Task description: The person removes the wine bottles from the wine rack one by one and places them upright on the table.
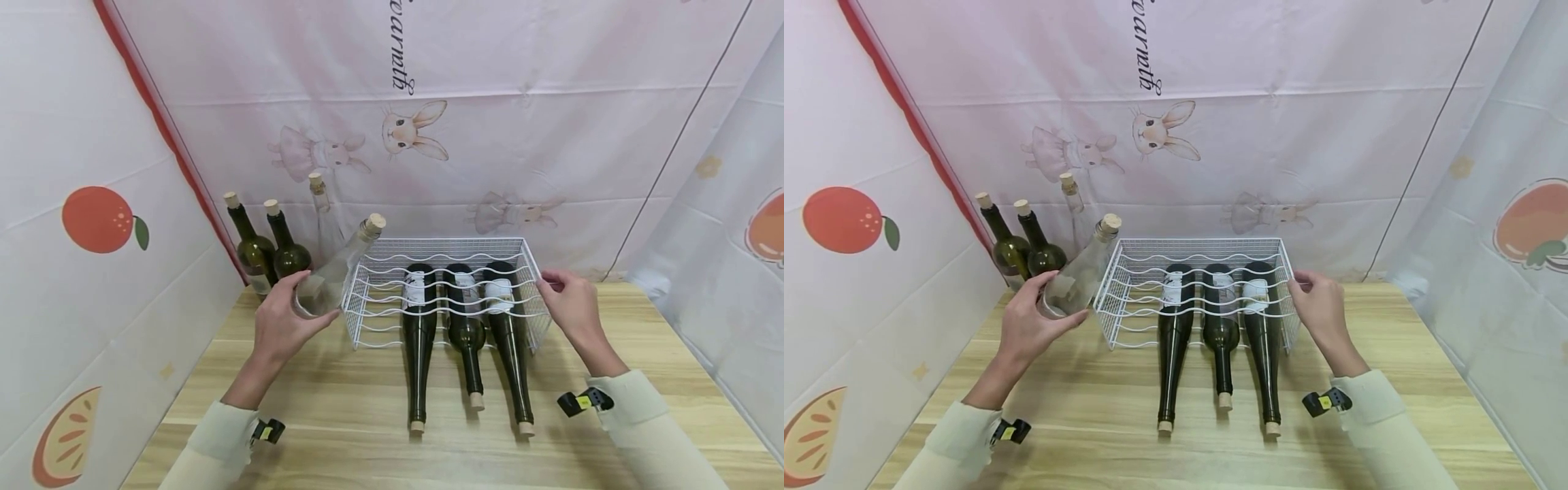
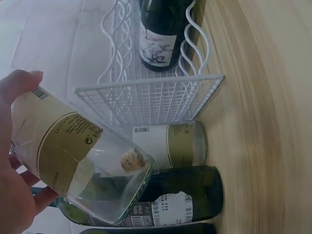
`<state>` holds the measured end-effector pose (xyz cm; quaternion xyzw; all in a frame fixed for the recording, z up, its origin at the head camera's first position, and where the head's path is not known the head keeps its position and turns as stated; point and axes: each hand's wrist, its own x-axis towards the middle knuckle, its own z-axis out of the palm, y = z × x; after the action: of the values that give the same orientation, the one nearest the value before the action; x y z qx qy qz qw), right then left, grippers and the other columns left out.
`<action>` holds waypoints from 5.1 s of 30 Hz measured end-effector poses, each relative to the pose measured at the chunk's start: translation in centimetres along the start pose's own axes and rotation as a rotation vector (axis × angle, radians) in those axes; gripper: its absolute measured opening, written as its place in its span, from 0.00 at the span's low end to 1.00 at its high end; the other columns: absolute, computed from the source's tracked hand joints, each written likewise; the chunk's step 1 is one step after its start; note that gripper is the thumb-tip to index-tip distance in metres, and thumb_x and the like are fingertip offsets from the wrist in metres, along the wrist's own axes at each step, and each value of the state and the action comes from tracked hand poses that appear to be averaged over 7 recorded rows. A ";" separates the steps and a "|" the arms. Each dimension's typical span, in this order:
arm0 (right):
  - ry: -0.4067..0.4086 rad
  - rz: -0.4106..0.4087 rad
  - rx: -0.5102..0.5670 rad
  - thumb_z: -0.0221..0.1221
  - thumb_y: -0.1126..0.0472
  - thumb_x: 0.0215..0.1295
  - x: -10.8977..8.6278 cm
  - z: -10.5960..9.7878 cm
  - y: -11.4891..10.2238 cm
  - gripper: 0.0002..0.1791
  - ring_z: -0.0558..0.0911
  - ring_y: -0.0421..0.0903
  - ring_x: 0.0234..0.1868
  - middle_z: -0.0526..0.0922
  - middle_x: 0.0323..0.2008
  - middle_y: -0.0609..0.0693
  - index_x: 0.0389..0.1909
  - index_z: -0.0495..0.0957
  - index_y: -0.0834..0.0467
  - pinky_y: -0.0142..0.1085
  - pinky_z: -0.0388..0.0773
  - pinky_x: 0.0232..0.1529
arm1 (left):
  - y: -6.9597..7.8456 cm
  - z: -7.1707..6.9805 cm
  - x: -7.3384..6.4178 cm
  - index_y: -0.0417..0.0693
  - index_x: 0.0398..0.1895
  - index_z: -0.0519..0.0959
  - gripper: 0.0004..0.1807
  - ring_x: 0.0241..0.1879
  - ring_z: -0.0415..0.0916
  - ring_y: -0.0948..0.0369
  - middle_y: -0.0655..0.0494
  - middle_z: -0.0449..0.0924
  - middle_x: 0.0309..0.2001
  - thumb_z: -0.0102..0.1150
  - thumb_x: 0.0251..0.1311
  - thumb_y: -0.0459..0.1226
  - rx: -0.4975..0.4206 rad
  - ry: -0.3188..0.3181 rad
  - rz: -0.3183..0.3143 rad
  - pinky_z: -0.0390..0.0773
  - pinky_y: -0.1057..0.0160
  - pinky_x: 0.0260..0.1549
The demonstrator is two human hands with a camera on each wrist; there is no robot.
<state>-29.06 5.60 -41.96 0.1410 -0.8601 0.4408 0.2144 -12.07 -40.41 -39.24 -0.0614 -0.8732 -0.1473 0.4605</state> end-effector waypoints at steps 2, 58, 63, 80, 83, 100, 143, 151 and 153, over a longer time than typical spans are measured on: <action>-0.012 0.012 -0.014 0.63 0.61 0.71 0.0 -0.1 0.1 0.16 0.90 0.64 0.42 0.89 0.44 0.69 0.50 0.85 0.70 0.13 0.69 0.31 | -0.1 0.0 0.0 0.40 0.61 0.79 0.50 0.44 0.85 0.44 0.40 0.86 0.53 0.88 0.30 0.50 0.000 0.009 -0.014 0.84 0.48 0.30; -0.087 0.154 0.035 0.62 0.52 0.72 -0.1 -0.3 1.7 0.20 0.77 0.27 0.34 0.90 0.46 0.65 0.48 0.88 0.66 0.17 0.73 0.33 | -7.6 -1.4 -3.8 0.38 0.66 0.72 0.46 0.60 0.77 0.42 0.39 0.80 0.62 0.82 0.48 0.51 -0.113 -0.027 -0.656 0.78 0.42 0.60; -0.081 0.149 0.025 0.62 0.51 0.72 0.0 -0.5 1.6 0.21 0.78 0.30 0.35 0.90 0.46 0.65 0.47 0.88 0.66 0.17 0.72 0.33 | -8.2 -1.4 -4.0 0.39 0.66 0.72 0.46 0.60 0.77 0.43 0.41 0.80 0.62 0.81 0.48 0.53 -0.111 -0.027 -0.681 0.77 0.44 0.59; -0.090 0.155 0.031 0.62 0.51 0.72 0.0 -0.5 1.5 0.21 0.78 0.31 0.35 0.90 0.47 0.66 0.49 0.88 0.66 0.18 0.73 0.32 | -10.2 -1.5 -4.0 0.42 0.67 0.72 0.47 0.59 0.77 0.47 0.45 0.80 0.62 0.79 0.49 0.57 -0.090 -0.031 -0.716 0.75 0.54 0.54; -0.088 0.155 0.033 0.62 0.51 0.72 0.0 -0.6 1.5 0.21 0.78 0.31 0.34 0.90 0.46 0.66 0.48 0.88 0.66 0.18 0.73 0.32 | -10.8 -1.7 -3.9 0.43 0.68 0.71 0.48 0.60 0.77 0.48 0.45 0.80 0.64 0.78 0.50 0.58 -0.096 -0.034 -0.734 0.74 0.58 0.53; -0.088 0.159 0.039 0.61 0.51 0.72 -0.1 -0.6 1.3 0.21 0.77 0.27 0.34 0.89 0.47 0.66 0.49 0.88 0.66 0.17 0.73 0.32 | -13.0 -2.6 -3.8 0.46 0.73 0.65 0.50 0.66 0.73 0.48 0.47 0.75 0.69 0.76 0.53 0.58 -0.177 -0.114 -0.799 0.75 0.68 0.49; -0.073 0.150 0.041 0.60 0.49 0.73 -0.3 -0.7 1.3 0.23 0.77 0.26 0.33 0.90 0.46 0.66 0.50 0.87 0.67 0.18 0.73 0.32 | -8.1 -5.2 -6.0 0.37 0.68 0.72 0.35 0.58 0.79 0.46 0.43 0.81 0.63 0.74 0.56 0.31 -0.098 0.255 -0.407 0.72 0.82 0.53; -0.068 0.165 0.023 0.60 0.49 0.73 -0.2 -0.5 1.5 0.24 0.76 0.26 0.32 0.90 0.46 0.66 0.50 0.87 0.67 0.18 0.73 0.31 | -6.7 -3.5 -6.3 0.27 0.60 0.76 0.27 0.52 0.80 0.36 0.31 0.83 0.54 0.64 0.62 0.37 0.014 0.205 0.220 0.63 0.78 0.73; -0.062 0.173 0.026 0.60 0.49 0.73 -0.3 -0.5 1.5 0.23 0.75 0.26 0.32 0.90 0.46 0.66 0.50 0.87 0.67 0.18 0.73 0.31 | -6.1 -2.9 -6.1 0.27 0.60 0.77 0.27 0.52 0.80 0.37 0.32 0.83 0.54 0.60 0.67 0.41 0.019 0.168 0.314 0.63 0.76 0.74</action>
<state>-29.38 6.87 -42.93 0.0826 -0.8695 0.4642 0.1470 -7.78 -46.93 -43.92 -0.1800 -0.8126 -0.0699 0.5499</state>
